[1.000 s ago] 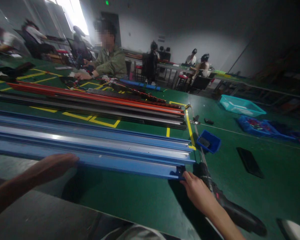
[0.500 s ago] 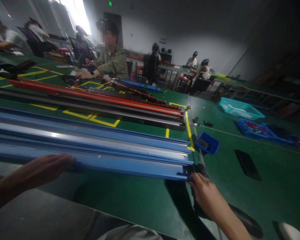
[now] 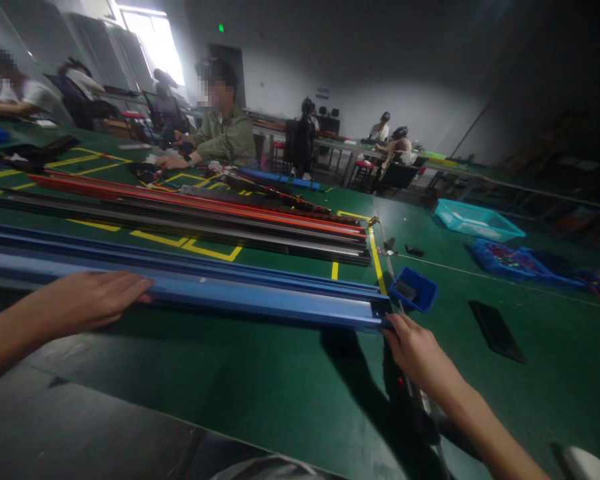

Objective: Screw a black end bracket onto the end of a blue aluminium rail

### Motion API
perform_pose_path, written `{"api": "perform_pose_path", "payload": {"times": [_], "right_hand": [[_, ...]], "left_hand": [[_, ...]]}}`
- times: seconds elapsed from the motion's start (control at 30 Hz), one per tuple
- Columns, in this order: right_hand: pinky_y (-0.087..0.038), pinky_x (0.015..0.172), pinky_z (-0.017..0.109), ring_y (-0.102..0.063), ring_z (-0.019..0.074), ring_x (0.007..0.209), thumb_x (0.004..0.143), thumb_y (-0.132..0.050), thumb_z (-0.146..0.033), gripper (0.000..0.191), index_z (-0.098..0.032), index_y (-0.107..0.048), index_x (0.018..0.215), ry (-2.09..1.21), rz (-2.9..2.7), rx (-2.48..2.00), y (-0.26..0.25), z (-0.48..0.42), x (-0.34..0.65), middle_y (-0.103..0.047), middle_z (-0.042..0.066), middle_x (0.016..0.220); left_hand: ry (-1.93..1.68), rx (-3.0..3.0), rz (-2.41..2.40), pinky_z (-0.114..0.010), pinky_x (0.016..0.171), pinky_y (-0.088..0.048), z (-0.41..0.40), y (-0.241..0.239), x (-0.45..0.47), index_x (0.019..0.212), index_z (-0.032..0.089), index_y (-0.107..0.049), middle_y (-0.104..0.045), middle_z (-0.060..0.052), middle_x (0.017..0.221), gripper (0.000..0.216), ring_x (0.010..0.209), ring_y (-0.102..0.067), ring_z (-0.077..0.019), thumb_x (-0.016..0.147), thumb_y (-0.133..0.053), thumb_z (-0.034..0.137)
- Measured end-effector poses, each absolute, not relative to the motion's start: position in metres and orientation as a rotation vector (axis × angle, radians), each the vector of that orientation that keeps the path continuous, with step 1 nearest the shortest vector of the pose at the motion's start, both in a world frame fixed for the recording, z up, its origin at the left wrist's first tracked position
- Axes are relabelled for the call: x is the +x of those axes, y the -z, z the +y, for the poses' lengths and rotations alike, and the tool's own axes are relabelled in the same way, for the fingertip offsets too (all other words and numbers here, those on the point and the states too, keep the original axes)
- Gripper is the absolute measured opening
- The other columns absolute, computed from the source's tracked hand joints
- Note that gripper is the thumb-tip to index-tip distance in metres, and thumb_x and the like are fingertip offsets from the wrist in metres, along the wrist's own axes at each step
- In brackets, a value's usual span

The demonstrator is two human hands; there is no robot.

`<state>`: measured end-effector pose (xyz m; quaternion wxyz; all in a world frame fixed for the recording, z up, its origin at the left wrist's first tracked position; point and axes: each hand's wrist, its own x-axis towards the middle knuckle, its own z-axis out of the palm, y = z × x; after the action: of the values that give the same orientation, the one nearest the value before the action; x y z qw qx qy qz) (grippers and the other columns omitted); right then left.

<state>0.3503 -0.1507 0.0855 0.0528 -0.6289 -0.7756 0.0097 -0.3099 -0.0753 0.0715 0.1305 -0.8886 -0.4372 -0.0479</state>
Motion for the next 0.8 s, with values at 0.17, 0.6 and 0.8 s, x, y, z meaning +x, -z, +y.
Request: {"api": "perform_pose_path", "payload": {"times": [0.17,0.6,0.8], "right_hand": [[-0.059,0.084,0.036,-0.081,0.0303,0.099,0.110,-0.057,-0.013,0.017,-0.012,-0.074,0.115,-0.009,-2.323,-1.918,-0.094,-0.121,0.350,-0.079,0.019,0.116],[-0.051,0.089,0.032,-0.079,0.0295,0.107,0.113,-0.058,-0.018,0.017,-0.010,-0.072,0.119,-0.017,-2.282,-2.062,-0.105,-0.067,0.356,-0.079,0.019,0.119],[-0.050,0.088,0.032,-0.079,0.0294,0.109,0.112,-0.058,-0.017,0.019,-0.011,-0.073,0.122,-0.053,-2.256,-2.100,-0.105,-0.044,0.363,-0.079,0.021,0.124]], "left_hand": [[-0.067,-2.559,-1.029,-0.038,0.080,-0.066,-0.040,-0.090,-0.304,0.117,0.021,-0.077,-0.082,-0.012,0.110,0.043,0.098,-0.081,-0.0290,0.085,-0.051,0.009],[-0.325,-2.493,-1.253,-0.027,0.072,-0.056,0.023,-0.125,-0.246,0.119,0.013,-0.073,-0.082,-0.014,0.107,0.027,0.094,-0.079,-0.0239,0.100,-0.055,0.014],[-0.285,-2.534,-1.293,-0.026,0.073,-0.052,0.048,-0.117,-0.228,0.115,0.011,-0.073,-0.082,-0.014,0.109,0.021,0.094,-0.076,-0.0232,0.103,-0.058,0.018]]}}
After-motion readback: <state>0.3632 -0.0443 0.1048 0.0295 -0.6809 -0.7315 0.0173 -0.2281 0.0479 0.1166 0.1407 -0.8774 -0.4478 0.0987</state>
